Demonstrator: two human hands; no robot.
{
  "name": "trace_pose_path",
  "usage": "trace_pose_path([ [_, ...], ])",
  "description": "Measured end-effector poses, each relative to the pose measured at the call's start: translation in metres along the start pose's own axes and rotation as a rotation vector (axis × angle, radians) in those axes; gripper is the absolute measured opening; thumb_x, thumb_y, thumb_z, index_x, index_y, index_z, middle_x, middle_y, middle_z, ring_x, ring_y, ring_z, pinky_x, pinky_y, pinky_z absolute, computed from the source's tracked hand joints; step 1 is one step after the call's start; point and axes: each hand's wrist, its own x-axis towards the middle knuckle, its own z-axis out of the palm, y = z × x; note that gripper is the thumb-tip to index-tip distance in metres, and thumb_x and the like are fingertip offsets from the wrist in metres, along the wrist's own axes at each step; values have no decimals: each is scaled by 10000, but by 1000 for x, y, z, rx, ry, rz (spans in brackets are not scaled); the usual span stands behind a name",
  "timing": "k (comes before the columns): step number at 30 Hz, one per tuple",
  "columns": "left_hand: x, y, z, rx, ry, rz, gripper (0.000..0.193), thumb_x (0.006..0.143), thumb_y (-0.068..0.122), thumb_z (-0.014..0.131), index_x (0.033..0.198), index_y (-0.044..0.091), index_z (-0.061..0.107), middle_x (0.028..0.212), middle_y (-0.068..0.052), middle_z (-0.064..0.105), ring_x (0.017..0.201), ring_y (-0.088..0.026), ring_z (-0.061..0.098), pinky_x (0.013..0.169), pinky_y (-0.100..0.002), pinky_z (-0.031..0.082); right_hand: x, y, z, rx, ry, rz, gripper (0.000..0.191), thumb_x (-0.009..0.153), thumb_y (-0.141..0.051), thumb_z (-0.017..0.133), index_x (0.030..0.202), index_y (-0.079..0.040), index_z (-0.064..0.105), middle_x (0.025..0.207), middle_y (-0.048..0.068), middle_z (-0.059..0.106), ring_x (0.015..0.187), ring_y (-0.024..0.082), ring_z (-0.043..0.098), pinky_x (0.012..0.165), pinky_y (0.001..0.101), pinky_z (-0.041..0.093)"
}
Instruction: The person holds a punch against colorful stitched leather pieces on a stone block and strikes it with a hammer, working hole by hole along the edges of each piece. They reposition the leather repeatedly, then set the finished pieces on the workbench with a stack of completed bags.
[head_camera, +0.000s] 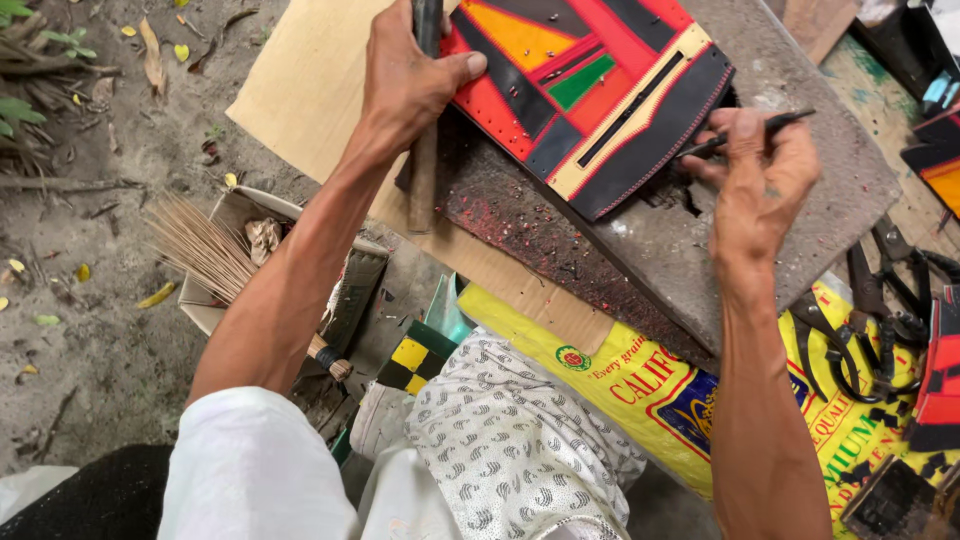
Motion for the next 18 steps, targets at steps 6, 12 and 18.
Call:
trace_pose_path([
  [6, 7, 9, 9, -2, -3, 11, 456, 728, 172, 964, 956, 12, 603, 835, -58, 672, 785, -193, 678, 732, -355, 576, -7, -28, -5, 418, -134, 205, 202, 1147, -208, 607, 1171, -11, 566, 1093, 140, 652, 925, 249, 715, 850, 411, 647],
  [12, 4, 11, 16, -33, 13, 84, 446, 736, 169, 939, 961, 12, 588, 821, -66, 657, 764, -199, 683, 714, -354, 570, -12, -34, 6, 726, -302, 517, 231, 1109, -214, 624, 1193, 0, 599, 1150, 151, 654, 1024, 265, 684, 925, 404, 587],
  [18, 3, 15, 17, 14, -19, -91, 403, 730, 199, 920, 903, 18, 603, 739, -75, 620, 687, -196, 634, 646, -353, 537, -7, -21, 6, 1163, -296, 794, 167, 1075, -149, 621, 1156, -2, 621, 1074, 96, 584, 970, 194, 577, 824, 290, 540],
])
